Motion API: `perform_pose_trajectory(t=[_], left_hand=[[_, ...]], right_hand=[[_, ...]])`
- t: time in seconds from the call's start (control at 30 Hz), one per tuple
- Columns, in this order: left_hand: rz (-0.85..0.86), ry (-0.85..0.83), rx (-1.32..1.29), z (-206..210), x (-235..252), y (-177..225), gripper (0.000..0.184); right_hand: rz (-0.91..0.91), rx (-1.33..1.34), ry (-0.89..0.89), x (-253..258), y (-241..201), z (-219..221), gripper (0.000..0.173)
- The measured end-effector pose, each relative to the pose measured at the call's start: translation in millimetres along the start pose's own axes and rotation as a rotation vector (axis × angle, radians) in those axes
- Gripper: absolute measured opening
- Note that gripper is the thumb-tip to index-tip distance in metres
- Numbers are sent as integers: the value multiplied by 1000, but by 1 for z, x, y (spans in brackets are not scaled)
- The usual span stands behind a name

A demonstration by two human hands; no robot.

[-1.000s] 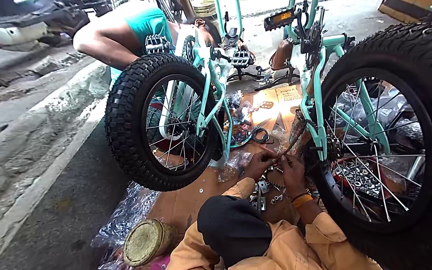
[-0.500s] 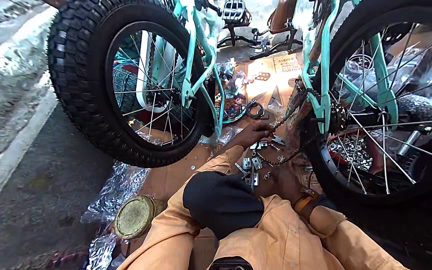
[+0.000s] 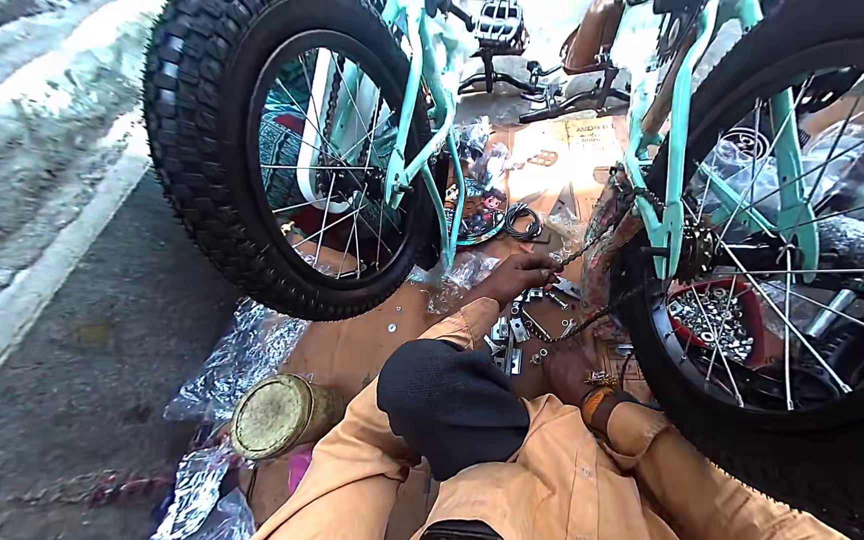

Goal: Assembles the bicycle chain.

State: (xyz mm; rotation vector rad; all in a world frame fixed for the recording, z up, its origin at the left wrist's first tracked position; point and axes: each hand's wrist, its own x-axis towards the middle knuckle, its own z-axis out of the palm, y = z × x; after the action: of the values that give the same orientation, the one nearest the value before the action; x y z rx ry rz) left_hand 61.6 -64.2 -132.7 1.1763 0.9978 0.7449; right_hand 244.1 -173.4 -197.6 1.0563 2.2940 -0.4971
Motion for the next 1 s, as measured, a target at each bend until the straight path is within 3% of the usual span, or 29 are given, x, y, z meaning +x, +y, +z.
perform_pose_trajectory(t=[0.1,0.17,0.23,0.33,0.43,0.5,0.67,0.77,1.0], left_hand=[[-11,-20,6,-3,1,2,23],[-3,-25,17,-3,1,2,23],[1,-25,61,-2,0,4,24],[-6,-60,119,-2,2,7,24],[-17,-112,180,1,5,14,23],[-17,-151,244,1,8,19,23],[27,-225,457,-2,14,29,22],[58,-238,555,-3,15,32,23],[71,-125,440,0,14,20,15]], right_hand=[[-39,3,33,-1,2,10,27],[-25,166,107,-7,2,2,23],[21,611,205,-18,4,-22,19],[21,1205,572,-18,6,-38,22],[114,1628,856,-20,2,-62,17],[168,1771,978,-20,5,-69,15],[296,1797,1163,-12,4,-77,13],[349,1720,1163,-13,2,-83,16],[424,1489,1204,-4,3,-81,15]])
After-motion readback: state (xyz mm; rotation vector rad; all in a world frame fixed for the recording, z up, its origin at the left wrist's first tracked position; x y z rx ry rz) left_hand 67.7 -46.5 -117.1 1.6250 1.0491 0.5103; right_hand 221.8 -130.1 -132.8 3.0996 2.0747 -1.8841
